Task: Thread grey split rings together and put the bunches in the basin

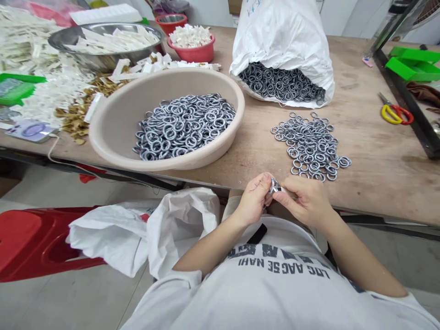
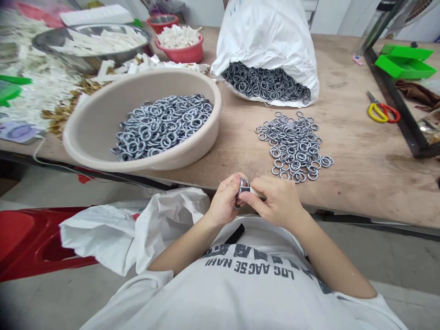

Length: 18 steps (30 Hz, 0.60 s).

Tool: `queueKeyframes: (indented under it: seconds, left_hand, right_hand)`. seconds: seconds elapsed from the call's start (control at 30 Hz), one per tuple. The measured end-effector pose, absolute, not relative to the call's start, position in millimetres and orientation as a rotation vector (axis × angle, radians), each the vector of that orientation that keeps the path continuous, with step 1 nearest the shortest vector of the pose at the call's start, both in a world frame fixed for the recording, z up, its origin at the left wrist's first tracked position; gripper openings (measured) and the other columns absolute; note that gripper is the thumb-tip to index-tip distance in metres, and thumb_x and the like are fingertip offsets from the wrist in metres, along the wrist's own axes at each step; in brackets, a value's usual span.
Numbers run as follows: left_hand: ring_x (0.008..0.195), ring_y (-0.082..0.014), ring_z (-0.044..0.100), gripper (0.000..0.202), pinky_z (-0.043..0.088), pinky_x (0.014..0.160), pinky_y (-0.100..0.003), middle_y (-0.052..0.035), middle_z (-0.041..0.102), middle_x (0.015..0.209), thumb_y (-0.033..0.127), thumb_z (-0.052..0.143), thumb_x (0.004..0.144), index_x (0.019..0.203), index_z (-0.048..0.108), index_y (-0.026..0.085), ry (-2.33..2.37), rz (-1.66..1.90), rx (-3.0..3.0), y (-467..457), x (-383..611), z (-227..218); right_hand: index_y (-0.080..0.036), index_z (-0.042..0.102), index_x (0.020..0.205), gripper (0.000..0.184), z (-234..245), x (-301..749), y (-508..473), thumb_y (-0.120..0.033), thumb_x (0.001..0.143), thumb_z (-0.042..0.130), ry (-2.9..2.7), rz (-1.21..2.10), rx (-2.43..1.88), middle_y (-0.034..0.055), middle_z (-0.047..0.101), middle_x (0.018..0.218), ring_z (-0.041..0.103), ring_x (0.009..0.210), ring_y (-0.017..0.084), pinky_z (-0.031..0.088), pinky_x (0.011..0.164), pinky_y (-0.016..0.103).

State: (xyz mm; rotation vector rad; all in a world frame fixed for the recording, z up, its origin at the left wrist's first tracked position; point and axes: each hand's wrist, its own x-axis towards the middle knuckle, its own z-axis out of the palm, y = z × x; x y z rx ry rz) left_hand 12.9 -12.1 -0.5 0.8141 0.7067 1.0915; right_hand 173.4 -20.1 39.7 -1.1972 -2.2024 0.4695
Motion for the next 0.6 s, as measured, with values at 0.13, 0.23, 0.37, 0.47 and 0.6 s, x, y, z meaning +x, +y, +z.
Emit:
queueKeyframes:
  seconds: [0.13, 0.23, 0.37, 0.47, 0.6]
  left_hand:
    - [0.044, -0.0040, 0.032, 0.046, 0.024, 0.044, -0.019, 0.0058, 0.039, 0.056, 0.057, 0.060, 0.089, 0.072, 0.052, 0.016, 0.652, 1.010, 0.870, -16, 10, -3]
    - [0.043, -0.0047, 0.032, 0.046, 0.023, 0.043, -0.021, 0.0052, 0.040, 0.057, 0.057, 0.060, 0.090, 0.070, 0.050, 0.017, 0.633, 1.010, 0.834, -17, 7, 0]
    - [0.045, -0.0060, 0.039, 0.041, 0.025, 0.042, -0.022, 0.0017, 0.050, 0.066, 0.053, 0.061, 0.090, 0.071, 0.053, 0.018, 0.770, 1.204, 0.983, -7, -11, 29]
    - [0.050, -0.0080, 0.043, 0.031, 0.030, 0.046, -0.023, 0.0009, 0.053, 0.068, 0.047, 0.056, 0.094, 0.082, 0.060, 0.018, 0.970, 1.414, 1.428, 18, -41, 71]
    - [0.070, -0.0123, 0.052, 0.026, 0.043, 0.079, -0.037, 0.0004, 0.056, 0.074, 0.038, 0.055, 0.094, 0.088, 0.062, 0.014, 1.728, 1.619, 2.212, 71, -96, 122]
  right_hand:
    - [-0.021, 0.042, 0.065, 0.045, 28, 181, -8, -0.048, 0.099, 0.049, -1.910, 0.529, -1.370, -0.0038, 0.040, 0.059, 0.038, 0.057, 0.011, 0.024, 0.058, 0.028]
    - [-0.022, 0.050, 0.072, 0.042, 21, 198, 9, -0.053, 0.100, 0.045, -1.675, 0.541, -1.453, -0.0030, 0.045, 0.062, 0.041, 0.059, 0.013, 0.028, 0.058, 0.028]
    - [-0.022, 0.060, 0.080, 0.038, 22, 221, 40, -0.058, 0.092, 0.055, -1.764, 0.279, -1.775, 0.0020, 0.061, 0.073, 0.051, 0.067, 0.018, 0.029, 0.059, 0.029]
    - [-0.021, 0.067, 0.094, 0.035, 25, 227, 63, -0.055, 0.088, 0.061, -1.928, 0.058, -1.974, 0.0092, 0.069, 0.096, 0.059, 0.082, 0.025, 0.030, 0.062, 0.031]
    - [-0.021, 0.070, 0.102, 0.038, 24, 216, 83, -0.055, 0.088, 0.061, -2.091, -0.012, -2.067, 0.0129, 0.068, 0.106, 0.062, 0.086, 0.028, 0.034, 0.065, 0.034]
